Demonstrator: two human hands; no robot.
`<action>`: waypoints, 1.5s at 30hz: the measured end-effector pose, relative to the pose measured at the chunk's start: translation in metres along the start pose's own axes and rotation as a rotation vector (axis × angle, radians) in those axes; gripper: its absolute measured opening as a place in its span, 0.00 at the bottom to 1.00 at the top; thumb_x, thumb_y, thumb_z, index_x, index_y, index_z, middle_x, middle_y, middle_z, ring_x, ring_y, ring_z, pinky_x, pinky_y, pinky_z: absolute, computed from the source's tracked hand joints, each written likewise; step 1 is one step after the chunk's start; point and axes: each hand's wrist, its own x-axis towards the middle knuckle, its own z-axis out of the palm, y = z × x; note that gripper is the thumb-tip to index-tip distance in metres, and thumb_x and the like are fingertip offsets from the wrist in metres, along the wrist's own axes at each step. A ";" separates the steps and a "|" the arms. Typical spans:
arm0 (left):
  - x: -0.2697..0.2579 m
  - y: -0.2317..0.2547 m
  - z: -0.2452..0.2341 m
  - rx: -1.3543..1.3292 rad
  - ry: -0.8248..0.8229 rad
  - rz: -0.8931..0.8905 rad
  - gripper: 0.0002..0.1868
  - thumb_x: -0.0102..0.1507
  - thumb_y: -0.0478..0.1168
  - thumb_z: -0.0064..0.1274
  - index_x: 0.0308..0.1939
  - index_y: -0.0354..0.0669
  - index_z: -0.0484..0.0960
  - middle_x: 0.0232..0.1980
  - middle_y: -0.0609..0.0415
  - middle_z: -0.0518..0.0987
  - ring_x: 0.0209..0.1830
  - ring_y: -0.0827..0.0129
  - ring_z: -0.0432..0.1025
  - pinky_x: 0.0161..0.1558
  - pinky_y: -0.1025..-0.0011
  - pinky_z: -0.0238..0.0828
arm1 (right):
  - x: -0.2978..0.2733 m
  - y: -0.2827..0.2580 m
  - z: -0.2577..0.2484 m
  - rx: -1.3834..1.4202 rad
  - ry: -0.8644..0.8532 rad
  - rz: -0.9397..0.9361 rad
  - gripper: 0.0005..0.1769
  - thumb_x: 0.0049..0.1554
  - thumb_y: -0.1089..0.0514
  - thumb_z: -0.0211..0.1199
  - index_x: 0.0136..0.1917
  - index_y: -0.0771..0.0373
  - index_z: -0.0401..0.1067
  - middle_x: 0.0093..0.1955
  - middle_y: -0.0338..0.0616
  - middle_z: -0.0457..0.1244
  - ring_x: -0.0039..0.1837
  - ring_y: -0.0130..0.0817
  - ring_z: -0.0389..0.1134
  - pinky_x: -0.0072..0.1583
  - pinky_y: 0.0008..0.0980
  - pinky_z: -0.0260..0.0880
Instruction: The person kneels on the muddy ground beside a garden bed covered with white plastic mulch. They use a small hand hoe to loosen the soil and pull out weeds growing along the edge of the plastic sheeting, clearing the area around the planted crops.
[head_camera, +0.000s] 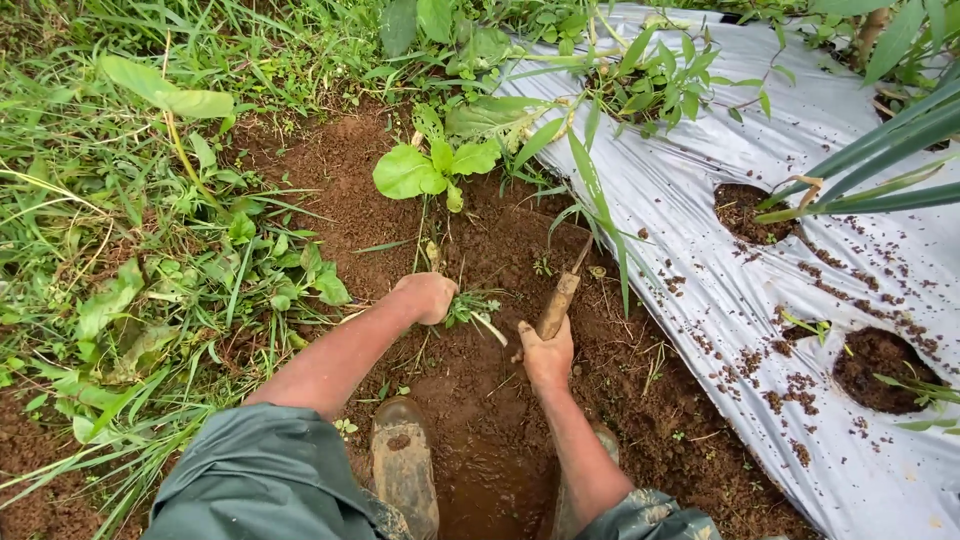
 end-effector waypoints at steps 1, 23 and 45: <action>-0.015 -0.001 -0.006 -0.007 -0.017 0.005 0.29 0.67 0.37 0.31 0.73 0.46 0.66 0.71 0.53 0.73 0.69 0.61 0.68 0.69 0.60 0.68 | -0.004 -0.003 -0.004 -0.007 0.002 0.017 0.18 0.54 0.56 0.68 0.56 0.58 0.68 0.24 0.45 0.63 0.26 0.38 0.69 0.34 0.37 0.72; 0.004 -0.050 -0.090 -0.326 0.710 -0.433 0.20 0.65 0.38 0.34 0.27 0.40 0.82 0.24 0.44 0.79 0.28 0.48 0.79 0.32 0.58 0.71 | -0.014 -0.023 -0.004 0.017 -0.088 -0.010 0.10 0.57 0.61 0.64 0.49 0.60 0.65 0.22 0.49 0.62 0.26 0.40 0.69 0.35 0.38 0.73; 0.007 -0.007 -0.102 0.380 0.429 -0.076 0.15 0.72 0.39 0.36 0.60 0.54 0.72 0.59 0.47 0.80 0.50 0.57 0.80 0.52 0.55 0.75 | 0.000 -0.004 -0.008 0.007 -0.133 -0.078 0.09 0.57 0.60 0.65 0.46 0.60 0.65 0.22 0.48 0.63 0.26 0.40 0.70 0.36 0.38 0.72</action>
